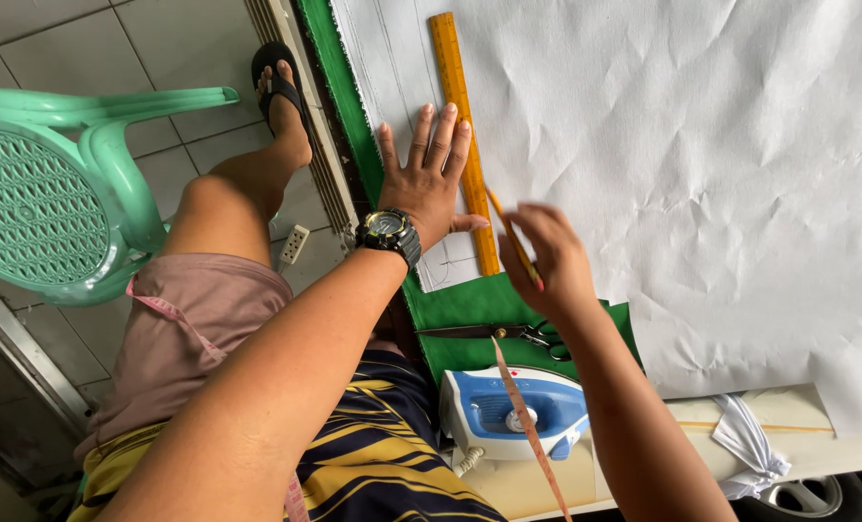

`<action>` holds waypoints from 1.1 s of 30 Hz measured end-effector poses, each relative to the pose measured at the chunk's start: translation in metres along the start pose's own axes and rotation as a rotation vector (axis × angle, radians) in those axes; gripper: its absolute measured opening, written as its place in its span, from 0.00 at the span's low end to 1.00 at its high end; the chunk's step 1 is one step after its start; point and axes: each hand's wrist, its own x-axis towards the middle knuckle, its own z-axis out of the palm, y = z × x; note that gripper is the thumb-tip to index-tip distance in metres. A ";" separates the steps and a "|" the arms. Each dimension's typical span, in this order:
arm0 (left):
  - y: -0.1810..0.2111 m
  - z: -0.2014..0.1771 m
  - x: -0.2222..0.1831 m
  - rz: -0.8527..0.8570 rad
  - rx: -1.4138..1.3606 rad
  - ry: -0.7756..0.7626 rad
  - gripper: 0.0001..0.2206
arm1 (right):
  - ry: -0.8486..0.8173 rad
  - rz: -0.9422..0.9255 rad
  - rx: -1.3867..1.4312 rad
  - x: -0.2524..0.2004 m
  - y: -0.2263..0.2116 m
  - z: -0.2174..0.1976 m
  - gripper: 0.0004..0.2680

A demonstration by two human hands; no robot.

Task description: Drafting a pattern on paper with a ruler and pencil and then cutting the fabric and paper with scissors.

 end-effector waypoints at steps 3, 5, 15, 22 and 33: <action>0.000 0.002 0.001 0.004 -0.018 -0.019 0.58 | -0.108 0.057 -0.099 -0.052 -0.020 -0.024 0.08; 0.000 0.003 0.002 0.003 -0.011 0.001 0.58 | -0.279 0.124 -0.244 -0.086 -0.025 -0.039 0.04; -0.018 0.004 0.014 0.028 -0.011 0.122 0.59 | 0.187 -0.080 -0.398 0.008 0.026 0.041 0.20; -0.089 -0.041 0.090 0.043 -0.019 0.263 0.62 | -0.027 0.023 -0.582 0.003 0.038 0.062 0.27; -0.123 -0.070 0.112 0.132 -0.088 0.272 0.61 | -0.002 0.028 -0.619 0.009 0.034 0.064 0.23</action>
